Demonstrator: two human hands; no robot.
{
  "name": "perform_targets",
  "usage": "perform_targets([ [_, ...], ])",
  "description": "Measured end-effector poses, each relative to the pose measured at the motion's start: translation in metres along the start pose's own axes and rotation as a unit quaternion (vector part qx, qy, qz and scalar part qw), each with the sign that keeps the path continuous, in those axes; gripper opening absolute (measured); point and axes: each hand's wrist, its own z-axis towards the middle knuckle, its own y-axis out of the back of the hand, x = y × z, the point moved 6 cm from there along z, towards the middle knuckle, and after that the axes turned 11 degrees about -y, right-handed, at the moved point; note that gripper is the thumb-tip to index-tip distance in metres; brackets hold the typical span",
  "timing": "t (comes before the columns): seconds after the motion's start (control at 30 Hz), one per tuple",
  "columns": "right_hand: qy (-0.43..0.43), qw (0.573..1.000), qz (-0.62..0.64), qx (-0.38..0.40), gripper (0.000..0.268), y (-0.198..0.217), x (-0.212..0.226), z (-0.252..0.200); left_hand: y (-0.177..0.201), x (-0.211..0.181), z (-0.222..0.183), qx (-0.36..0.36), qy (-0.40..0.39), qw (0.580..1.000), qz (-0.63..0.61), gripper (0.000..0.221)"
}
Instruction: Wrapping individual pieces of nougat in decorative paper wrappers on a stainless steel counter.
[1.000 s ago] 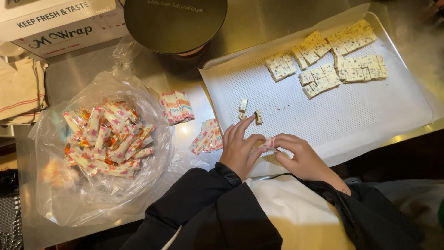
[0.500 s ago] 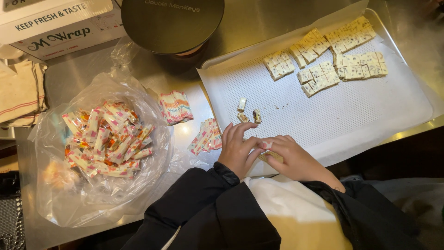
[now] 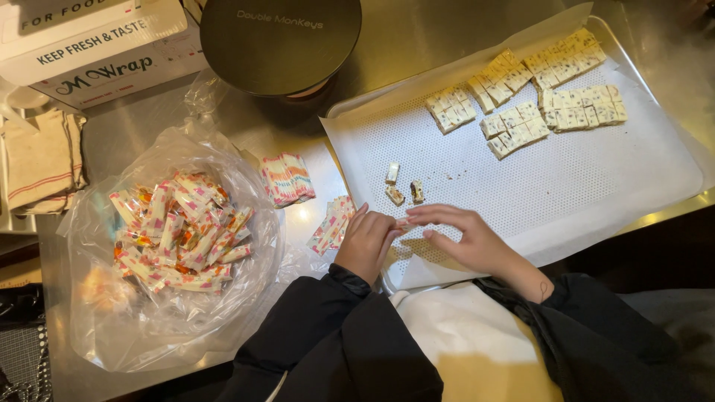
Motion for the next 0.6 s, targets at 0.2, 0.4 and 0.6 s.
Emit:
perform_targets([
  [0.2,-0.186,0.962,-0.140,-0.141,0.040,0.029,-0.107,0.052,0.027,-0.009,0.005,-0.047,0.010,0.999,0.002,0.011],
  [0.4,-0.159,0.935,-0.299,-0.109,0.029,0.003,-0.129,0.072,0.031,-0.011,0.004,-0.049,0.011,0.999,0.016,0.013],
  [0.6,-0.154,0.946,-0.277,-0.068,0.031,-0.014,-0.123,0.070,0.036,-0.012,0.003,-0.059,0.018,0.998,0.009,0.011],
])
